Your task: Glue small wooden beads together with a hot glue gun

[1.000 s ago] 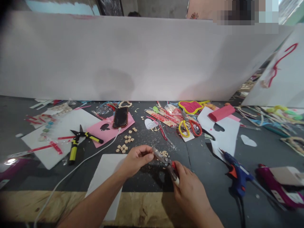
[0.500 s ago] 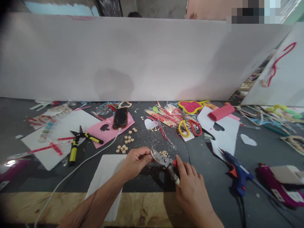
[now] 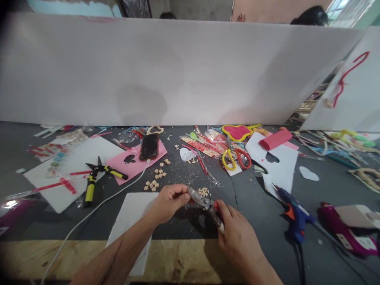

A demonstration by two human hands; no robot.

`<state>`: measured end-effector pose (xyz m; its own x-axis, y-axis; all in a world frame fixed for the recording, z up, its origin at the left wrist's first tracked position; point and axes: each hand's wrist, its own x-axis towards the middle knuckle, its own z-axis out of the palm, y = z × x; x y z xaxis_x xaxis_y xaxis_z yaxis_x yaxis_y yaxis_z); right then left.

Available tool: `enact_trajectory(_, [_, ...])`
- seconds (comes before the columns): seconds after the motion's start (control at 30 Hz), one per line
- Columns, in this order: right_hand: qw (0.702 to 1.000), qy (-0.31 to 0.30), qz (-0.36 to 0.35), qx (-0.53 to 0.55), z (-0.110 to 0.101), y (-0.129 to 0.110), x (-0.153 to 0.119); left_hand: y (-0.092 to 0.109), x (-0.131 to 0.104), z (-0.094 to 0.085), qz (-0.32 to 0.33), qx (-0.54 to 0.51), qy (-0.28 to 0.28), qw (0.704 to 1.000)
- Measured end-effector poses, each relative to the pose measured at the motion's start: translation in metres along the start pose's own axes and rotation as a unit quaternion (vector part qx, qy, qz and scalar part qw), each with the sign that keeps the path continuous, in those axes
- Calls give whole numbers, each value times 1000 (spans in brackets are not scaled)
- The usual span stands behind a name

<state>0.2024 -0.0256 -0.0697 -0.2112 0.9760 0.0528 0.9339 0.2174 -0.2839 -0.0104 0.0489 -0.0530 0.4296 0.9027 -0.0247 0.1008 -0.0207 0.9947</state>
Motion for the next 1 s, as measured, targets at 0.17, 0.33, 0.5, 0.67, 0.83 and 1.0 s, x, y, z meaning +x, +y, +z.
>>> enact_trajectory(0.17, [1000,-4,22,-9,1,-2,0,-5,2,-1,5,10,19,1000])
enact_trajectory(0.33, [999,22,28,-5,3,-6,1,-8,4,-2,9,7,55,998])
enact_trajectory(0.5, [999,18,36,-21,2,-9,0,-5,2,0,15,33,87,996])
enact_trajectory(0.67, [999,14,29,-36,1,-9,-1,1,0,0,29,65,84,994])
enact_trajectory(0.83, [998,21,29,-42,2,-7,-1,0,0,-2,22,48,55,997])
enact_trajectory(1.0, [999,30,8,-32,2,-3,-1,-2,0,-1,5,8,32,999])
